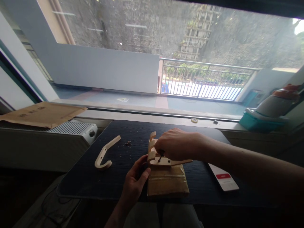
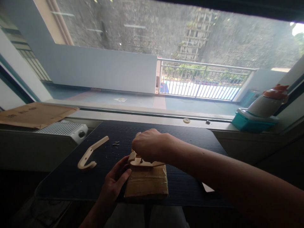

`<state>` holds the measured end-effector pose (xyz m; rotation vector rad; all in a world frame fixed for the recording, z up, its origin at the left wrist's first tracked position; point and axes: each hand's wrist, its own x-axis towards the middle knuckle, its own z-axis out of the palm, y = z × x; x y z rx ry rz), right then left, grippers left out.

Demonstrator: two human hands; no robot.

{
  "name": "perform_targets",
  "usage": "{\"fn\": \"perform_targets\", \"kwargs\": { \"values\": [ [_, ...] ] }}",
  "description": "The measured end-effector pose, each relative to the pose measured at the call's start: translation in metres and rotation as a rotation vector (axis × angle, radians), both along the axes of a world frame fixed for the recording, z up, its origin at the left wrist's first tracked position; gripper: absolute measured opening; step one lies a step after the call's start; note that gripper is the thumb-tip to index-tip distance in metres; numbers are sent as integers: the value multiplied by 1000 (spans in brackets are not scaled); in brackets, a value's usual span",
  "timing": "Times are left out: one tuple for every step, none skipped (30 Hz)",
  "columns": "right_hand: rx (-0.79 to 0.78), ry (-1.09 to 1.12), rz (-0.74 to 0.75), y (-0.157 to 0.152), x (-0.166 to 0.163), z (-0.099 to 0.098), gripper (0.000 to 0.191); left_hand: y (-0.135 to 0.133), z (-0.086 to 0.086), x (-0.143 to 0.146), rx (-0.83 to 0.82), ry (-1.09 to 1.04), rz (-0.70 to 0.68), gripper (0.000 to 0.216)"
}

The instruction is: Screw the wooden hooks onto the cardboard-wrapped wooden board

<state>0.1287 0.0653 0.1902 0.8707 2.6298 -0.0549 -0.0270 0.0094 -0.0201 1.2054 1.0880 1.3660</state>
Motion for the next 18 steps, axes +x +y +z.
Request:
{"fn": "perform_targets", "kwargs": {
  "values": [
    [-2, -2, 0, 0, -1, 0, 20, 0, 0, 0, -4, -5, 0, 42],
    [-1, -1, 0, 1, -2, -1, 19, 0, 0, 0, -7, -11, 0, 43],
    [0, 3, 1, 1, -2, -2, 19, 0, 0, 1, -9, -17, 0, 43],
    [5, 8, -2, 1, -3, -3, 18, 0, 0, 1, -9, -21, 0, 42],
    [10, 16, -9, 2, -3, -5, 18, 1, 0, 1, -8, -22, 2, 42],
    [15, 24, -18, 2, -4, -6, 18, 1, 0, 1, -6, -21, 6, 42],
    [20, 33, -26, 2, -4, -8, 18, 0, 0, 1, -4, -17, 10, 42],
    [23, 41, -37, 2, -4, -9, 19, 0, 1, 1, -2, -12, 14, 42],
    [24, 45, -50, 3, -3, -9, 20, 0, 1, 1, -1, -6, 14, 42],
    [27, 47, -63, 3, -3, -10, 21, 0, 1, 0, -1, -2, 11, 42],
    [30, 48, -75, 3, -3, -10, 23, 0, 1, 0, -1, 0, 6, 42],
    [34, 43, -86, 3, -4, -9, 24, -1, 2, 0, -1, -2, 2, 43],
    [38, 36, -96, 3, -4, -8, 25, -1, 2, 0, -3, -7, -3, 43],
    [39, 28, -101, 2, -4, -6, 25, -1, 1, 0, -5, -16, -6, 44],
    [36, 20, -98, 2, -4, -4, 24, -1, 1, 1, -9, -24, -11, 45],
    [29, 15, -91, 1, -5, -2, 23, -1, 1, 1, -12, -33, -12, 45],
    [20, 13, -84, 1, -5, 0, 23, -1, 0, 1, -16, -40, -13, 46],
    [11, 16, -74, 0, -5, 2, 24, -1, -1, 1, -19, -45, -11, 46]
  ]
}}
